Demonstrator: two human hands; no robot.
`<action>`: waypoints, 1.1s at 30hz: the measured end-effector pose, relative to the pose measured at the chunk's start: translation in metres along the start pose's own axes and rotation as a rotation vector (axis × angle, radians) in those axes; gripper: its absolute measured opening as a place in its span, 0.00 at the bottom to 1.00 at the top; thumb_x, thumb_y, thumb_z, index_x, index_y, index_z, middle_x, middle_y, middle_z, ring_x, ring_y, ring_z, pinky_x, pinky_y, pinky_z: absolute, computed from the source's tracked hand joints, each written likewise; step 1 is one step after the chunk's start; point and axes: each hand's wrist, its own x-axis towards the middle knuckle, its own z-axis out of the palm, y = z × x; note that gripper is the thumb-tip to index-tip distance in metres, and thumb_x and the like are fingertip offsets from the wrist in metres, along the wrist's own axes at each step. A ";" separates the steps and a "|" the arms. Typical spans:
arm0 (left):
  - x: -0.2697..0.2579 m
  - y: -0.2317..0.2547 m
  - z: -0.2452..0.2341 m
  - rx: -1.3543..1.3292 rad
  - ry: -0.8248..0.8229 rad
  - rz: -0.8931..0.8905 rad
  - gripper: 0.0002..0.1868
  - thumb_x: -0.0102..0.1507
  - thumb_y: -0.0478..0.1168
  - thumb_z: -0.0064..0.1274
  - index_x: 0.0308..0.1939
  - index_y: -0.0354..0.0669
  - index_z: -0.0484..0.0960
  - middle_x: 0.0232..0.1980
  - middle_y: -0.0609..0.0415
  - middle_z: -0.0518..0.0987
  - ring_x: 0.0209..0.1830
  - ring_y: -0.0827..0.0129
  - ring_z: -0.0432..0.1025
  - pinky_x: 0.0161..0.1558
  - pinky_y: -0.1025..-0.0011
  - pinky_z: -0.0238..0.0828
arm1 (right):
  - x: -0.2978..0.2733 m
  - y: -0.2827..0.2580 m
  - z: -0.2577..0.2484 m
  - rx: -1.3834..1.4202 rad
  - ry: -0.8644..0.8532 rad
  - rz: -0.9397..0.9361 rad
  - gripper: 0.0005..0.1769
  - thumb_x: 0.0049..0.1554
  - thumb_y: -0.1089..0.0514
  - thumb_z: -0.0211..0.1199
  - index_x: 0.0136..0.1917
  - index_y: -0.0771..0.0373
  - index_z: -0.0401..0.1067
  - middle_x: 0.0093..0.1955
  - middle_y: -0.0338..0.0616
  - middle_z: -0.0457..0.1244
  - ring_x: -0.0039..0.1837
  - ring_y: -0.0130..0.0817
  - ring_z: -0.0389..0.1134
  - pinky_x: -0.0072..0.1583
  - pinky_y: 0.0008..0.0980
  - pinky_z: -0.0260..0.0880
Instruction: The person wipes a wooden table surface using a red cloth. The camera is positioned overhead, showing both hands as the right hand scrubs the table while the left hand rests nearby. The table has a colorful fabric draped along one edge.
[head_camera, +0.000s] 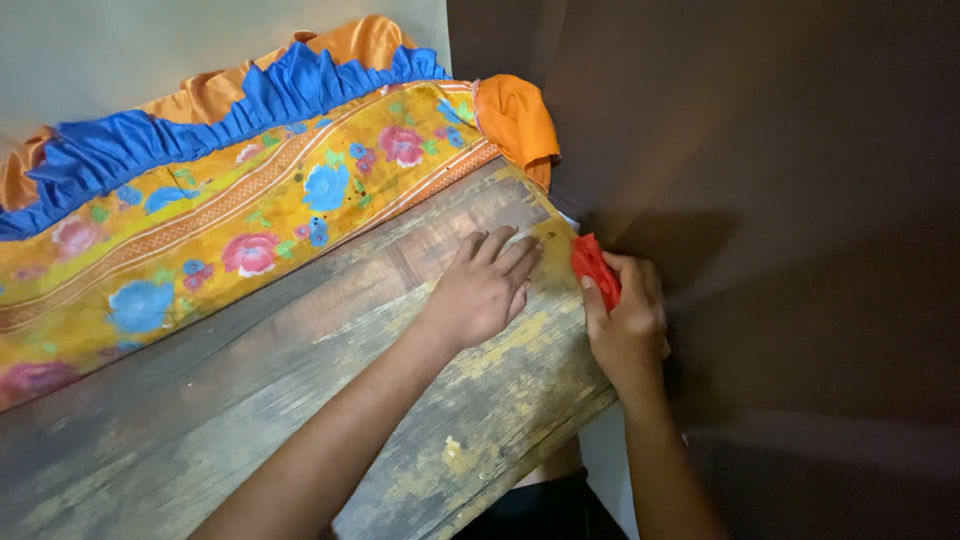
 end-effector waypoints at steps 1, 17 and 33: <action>-0.001 -0.001 0.002 0.002 0.003 0.001 0.23 0.65 0.47 0.40 0.58 0.42 0.79 0.60 0.51 0.75 0.71 0.54 0.62 0.64 0.54 0.59 | 0.000 -0.004 -0.002 -0.001 0.003 -0.002 0.19 0.55 0.63 0.72 0.60 0.64 0.74 0.51 0.55 0.64 0.56 0.61 0.68 0.56 0.51 0.69; -0.035 -0.021 -0.013 -0.045 -0.055 0.035 0.24 0.72 0.52 0.36 0.61 0.43 0.79 0.64 0.52 0.77 0.74 0.50 0.60 0.65 0.50 0.56 | 0.005 -0.004 -0.003 0.004 -0.099 0.069 0.20 0.55 0.61 0.71 0.61 0.64 0.73 0.52 0.60 0.62 0.57 0.66 0.65 0.57 0.56 0.66; -0.012 -0.016 0.005 -0.027 0.048 0.092 0.23 0.70 0.52 0.39 0.52 0.39 0.82 0.58 0.48 0.79 0.70 0.49 0.64 0.64 0.49 0.58 | 0.002 -0.014 -0.007 -0.023 -0.072 0.024 0.20 0.55 0.60 0.71 0.61 0.62 0.74 0.51 0.56 0.63 0.57 0.62 0.66 0.57 0.54 0.66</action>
